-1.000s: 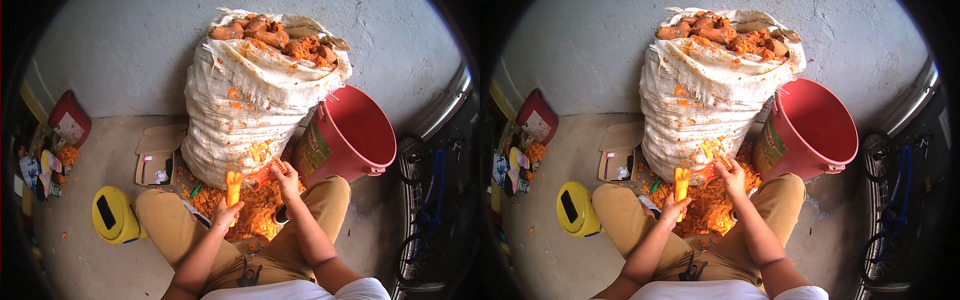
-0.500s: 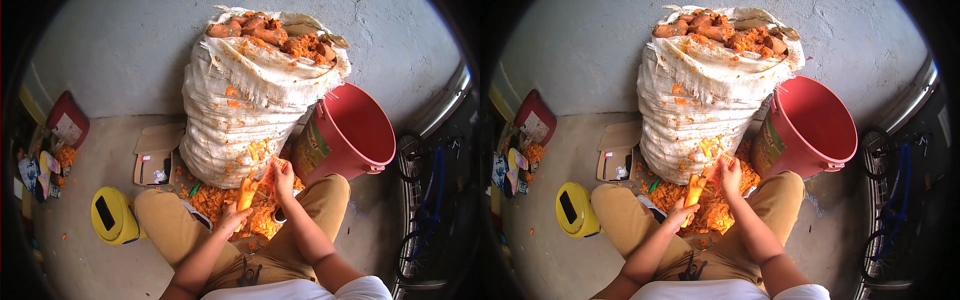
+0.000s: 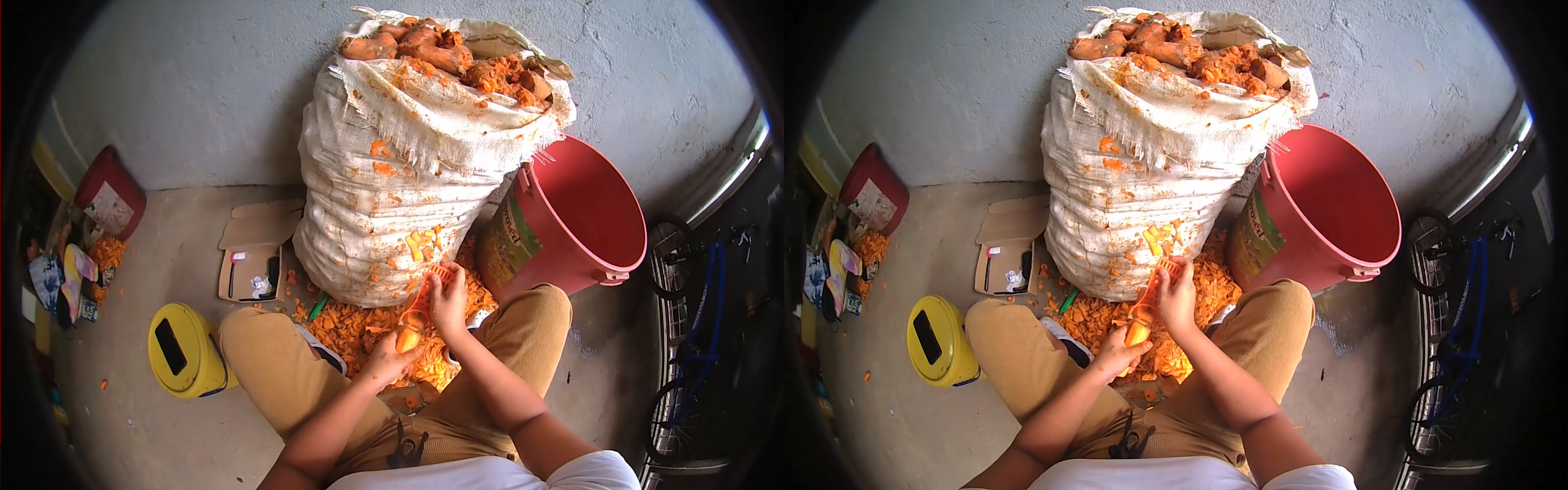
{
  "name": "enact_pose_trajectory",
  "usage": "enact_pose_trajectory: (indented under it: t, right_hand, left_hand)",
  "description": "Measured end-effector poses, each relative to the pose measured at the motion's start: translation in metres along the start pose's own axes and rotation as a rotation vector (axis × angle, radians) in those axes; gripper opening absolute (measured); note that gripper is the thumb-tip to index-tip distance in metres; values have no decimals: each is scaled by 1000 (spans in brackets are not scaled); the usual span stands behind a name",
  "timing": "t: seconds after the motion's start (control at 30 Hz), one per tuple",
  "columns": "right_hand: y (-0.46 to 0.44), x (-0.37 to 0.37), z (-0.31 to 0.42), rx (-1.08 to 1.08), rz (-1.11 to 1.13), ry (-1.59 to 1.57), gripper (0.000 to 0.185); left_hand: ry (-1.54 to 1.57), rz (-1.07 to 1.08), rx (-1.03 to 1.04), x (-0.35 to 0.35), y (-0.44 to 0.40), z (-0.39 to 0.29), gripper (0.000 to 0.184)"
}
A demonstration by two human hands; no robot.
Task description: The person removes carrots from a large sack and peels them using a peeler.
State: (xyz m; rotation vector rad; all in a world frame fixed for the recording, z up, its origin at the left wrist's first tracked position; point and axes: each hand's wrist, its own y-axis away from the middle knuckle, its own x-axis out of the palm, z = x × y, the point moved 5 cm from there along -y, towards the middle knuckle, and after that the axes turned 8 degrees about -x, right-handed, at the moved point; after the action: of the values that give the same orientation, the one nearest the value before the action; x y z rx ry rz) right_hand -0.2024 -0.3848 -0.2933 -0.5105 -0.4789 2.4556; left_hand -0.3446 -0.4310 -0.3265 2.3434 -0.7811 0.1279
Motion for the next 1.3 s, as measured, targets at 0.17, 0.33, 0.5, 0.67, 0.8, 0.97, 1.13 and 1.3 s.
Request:
enact_pose_trajectory:
  t: [0.17, 0.33, 0.5, 0.67, 0.8, 0.97, 1.13, 1.3]
  right_hand:
    - [1, -2, 0, -14, 53, 145, 24]
    - [-13, -10, 1, -40, -7, 176, 24]
    - [-29, -20, -12, -24, -107, 174, 21]
    - [-38, -33, -37, -127, -306, 115, 16]
    - [-79, -122, -65, 149, -669, 163, 23]
    - [-51, -59, -47, 136, -225, -64, 25]
    - [-7, -4, -29, 466, -84, -491, 17]
    - [1, 8, -12, 390, -14, -397, 18]
  left_hand:
    - [-120, -54, 3, -3, -1, 6, 19]
    - [-220, -60, 40, -7, -6, 12, 23]
    - [-214, -46, -11, -4, -12, 9, 26]
    - [-282, -49, -2, -8, -9, 9, 30]
    - [-354, -32, -118, -19, 10, 21, 33]
    - [-275, -130, -81, -24, -6, 13, 28]
    - [-126, -81, -77, -17, 8, 1, 25]
    - [-80, -80, -12, -10, 1, -4, 21]
